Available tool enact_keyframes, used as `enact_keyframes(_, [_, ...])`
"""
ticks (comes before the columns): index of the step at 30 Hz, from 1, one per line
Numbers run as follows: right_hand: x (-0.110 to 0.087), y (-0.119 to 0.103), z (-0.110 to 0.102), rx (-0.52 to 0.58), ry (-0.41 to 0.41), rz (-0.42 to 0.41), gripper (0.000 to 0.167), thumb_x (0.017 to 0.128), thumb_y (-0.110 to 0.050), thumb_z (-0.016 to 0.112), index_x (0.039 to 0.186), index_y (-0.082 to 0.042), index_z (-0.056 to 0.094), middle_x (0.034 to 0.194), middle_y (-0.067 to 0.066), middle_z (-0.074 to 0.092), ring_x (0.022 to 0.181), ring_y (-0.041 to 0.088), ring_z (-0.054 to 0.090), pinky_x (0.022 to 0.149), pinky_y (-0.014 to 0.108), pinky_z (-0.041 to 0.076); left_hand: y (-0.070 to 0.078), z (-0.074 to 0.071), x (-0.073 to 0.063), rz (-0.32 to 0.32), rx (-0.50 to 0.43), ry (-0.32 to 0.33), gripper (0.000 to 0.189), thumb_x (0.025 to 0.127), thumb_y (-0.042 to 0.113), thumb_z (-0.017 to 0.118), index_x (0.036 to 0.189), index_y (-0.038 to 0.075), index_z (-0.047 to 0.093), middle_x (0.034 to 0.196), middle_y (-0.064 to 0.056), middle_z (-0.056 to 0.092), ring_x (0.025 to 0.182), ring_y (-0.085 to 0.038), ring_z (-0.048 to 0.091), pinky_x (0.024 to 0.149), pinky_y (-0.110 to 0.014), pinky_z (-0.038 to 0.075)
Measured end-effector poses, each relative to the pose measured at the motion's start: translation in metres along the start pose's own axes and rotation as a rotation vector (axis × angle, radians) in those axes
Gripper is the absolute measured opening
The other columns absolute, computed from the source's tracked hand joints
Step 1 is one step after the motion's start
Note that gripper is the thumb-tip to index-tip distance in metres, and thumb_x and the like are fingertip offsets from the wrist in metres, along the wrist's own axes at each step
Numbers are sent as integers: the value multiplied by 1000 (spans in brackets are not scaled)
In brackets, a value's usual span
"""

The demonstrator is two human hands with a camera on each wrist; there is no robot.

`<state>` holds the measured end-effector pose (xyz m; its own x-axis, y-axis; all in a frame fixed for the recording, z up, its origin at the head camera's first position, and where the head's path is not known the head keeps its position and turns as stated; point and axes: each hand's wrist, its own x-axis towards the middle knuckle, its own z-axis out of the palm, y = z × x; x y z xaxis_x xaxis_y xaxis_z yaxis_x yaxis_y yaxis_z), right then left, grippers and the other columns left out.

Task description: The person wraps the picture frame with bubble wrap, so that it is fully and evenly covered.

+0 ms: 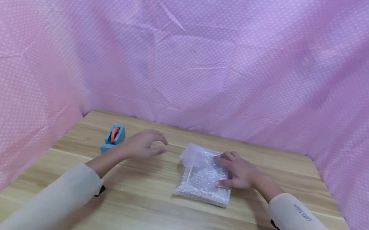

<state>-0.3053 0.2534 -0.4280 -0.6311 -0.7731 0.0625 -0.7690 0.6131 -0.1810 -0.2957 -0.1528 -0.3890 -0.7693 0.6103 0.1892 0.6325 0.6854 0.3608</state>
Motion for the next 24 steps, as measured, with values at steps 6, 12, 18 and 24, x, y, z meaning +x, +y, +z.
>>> enact_keyframes(6, [-2,0,4,7,7,-2,92,87,-72,64,154,-12,46,144,14,49,131,33,46,103,60,46,-30,-24,-40,-186,-60,87,32,103,36,62,118,11,73,113,-1,72,102,-21,66,85,-42,57])
enact_keyframes(12, [-2,1,7,0,16,0,91,87,-72,63,154,-13,46,145,14,49,132,34,46,102,60,46,-57,-42,-73,-220,2,166,24,102,31,65,101,10,76,86,3,70,73,-11,60,67,-32,52])
enact_keyframes(18, [-1,2,5,-8,2,16,92,87,-73,62,157,-16,43,148,13,47,135,33,44,103,60,45,-69,-57,-103,-318,-3,174,25,103,26,65,85,10,73,80,-1,69,68,-11,58,60,-28,48])
enact_keyframes(24, [-1,2,5,-9,-10,24,93,87,-74,61,158,-17,41,149,13,46,136,32,43,106,60,44,-81,-62,-118,-417,1,172,37,103,27,63,69,11,61,58,6,41,53,-9,34,49,-25,29])
